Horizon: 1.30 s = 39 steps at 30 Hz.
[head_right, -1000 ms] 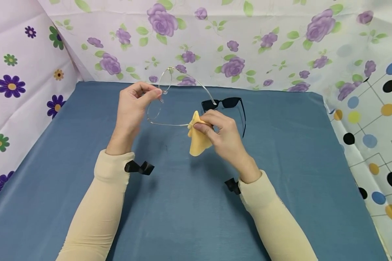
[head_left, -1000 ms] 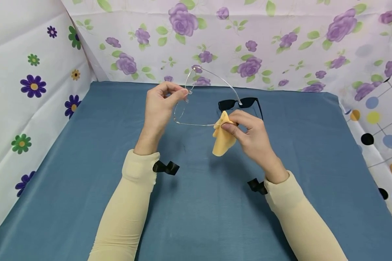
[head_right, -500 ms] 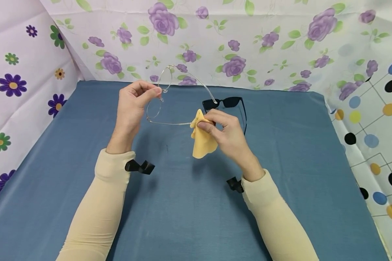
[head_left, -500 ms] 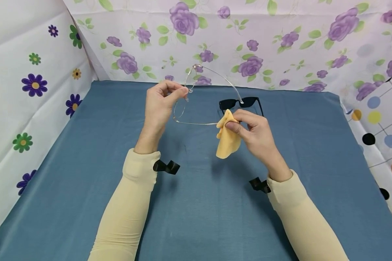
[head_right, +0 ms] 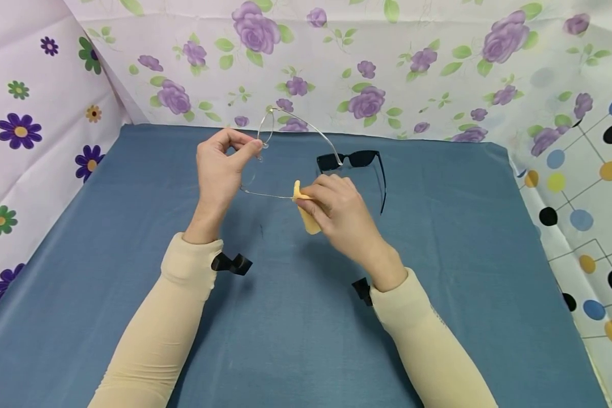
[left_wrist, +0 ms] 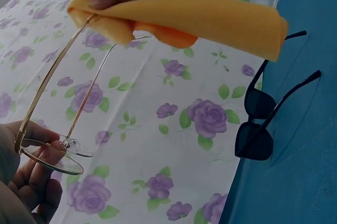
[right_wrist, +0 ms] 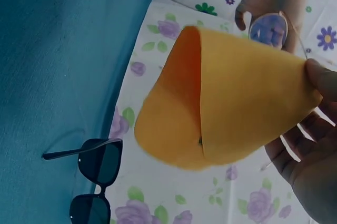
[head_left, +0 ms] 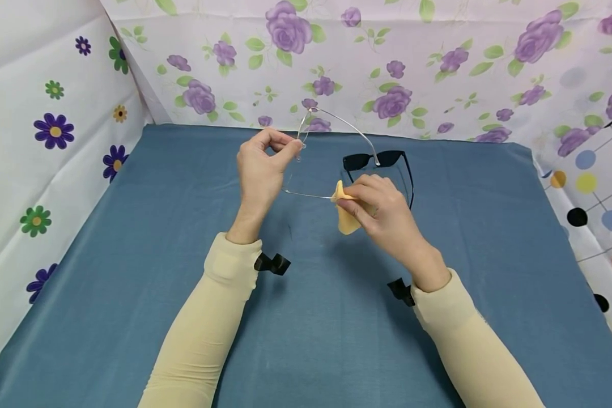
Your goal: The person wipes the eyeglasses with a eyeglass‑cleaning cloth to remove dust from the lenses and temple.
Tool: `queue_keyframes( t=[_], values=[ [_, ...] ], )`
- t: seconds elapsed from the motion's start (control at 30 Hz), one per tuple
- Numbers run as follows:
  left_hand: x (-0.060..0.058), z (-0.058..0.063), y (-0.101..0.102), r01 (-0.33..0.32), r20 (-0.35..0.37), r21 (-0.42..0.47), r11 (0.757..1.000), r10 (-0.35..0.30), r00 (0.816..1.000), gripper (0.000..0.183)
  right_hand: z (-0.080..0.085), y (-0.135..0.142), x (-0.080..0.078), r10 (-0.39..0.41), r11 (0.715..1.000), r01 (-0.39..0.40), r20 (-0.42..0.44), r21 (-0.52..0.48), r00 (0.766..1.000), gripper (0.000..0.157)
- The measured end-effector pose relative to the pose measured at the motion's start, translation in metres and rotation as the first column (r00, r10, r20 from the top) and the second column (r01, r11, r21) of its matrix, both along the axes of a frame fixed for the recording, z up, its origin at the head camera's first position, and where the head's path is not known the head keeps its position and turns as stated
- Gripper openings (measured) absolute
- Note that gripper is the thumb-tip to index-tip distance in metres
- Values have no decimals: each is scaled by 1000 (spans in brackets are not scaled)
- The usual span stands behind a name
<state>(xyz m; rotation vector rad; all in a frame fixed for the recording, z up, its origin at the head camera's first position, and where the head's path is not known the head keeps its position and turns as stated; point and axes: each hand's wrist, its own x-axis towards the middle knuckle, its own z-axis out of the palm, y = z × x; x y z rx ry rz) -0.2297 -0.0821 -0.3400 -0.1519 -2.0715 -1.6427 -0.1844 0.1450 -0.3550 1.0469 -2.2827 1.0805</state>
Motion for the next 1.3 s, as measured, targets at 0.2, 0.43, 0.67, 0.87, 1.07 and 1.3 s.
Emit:
queue_keyframes(
  t=[0.2,0.43,0.67,0.87,1.07,1.3],
  values=[
    [3,-2,11,-23,-20,-72,997,22,1000,11,-4,-10,4,-47,991,58,-93,122,995,8],
    [10,-9,30,-14,-107,-207,978,-9,994,11,-10,-21,9,-92,972,118,-132,205,987,10],
    [16,-12,43,41,-105,-268,963,-71,992,12,-16,-30,13,-110,968,139,-145,208,983,10],
    [10,-8,31,83,-98,-242,967,-109,989,13,-13,-26,12,-128,967,152,-129,204,983,10],
    [2,-1,9,102,-115,-155,983,-121,986,11,-5,-12,8,-145,973,155,-71,168,987,10],
    [-5,1,-8,118,-123,-103,988,-130,984,13,1,2,0,-91,993,88,44,74,995,10]
  ],
)
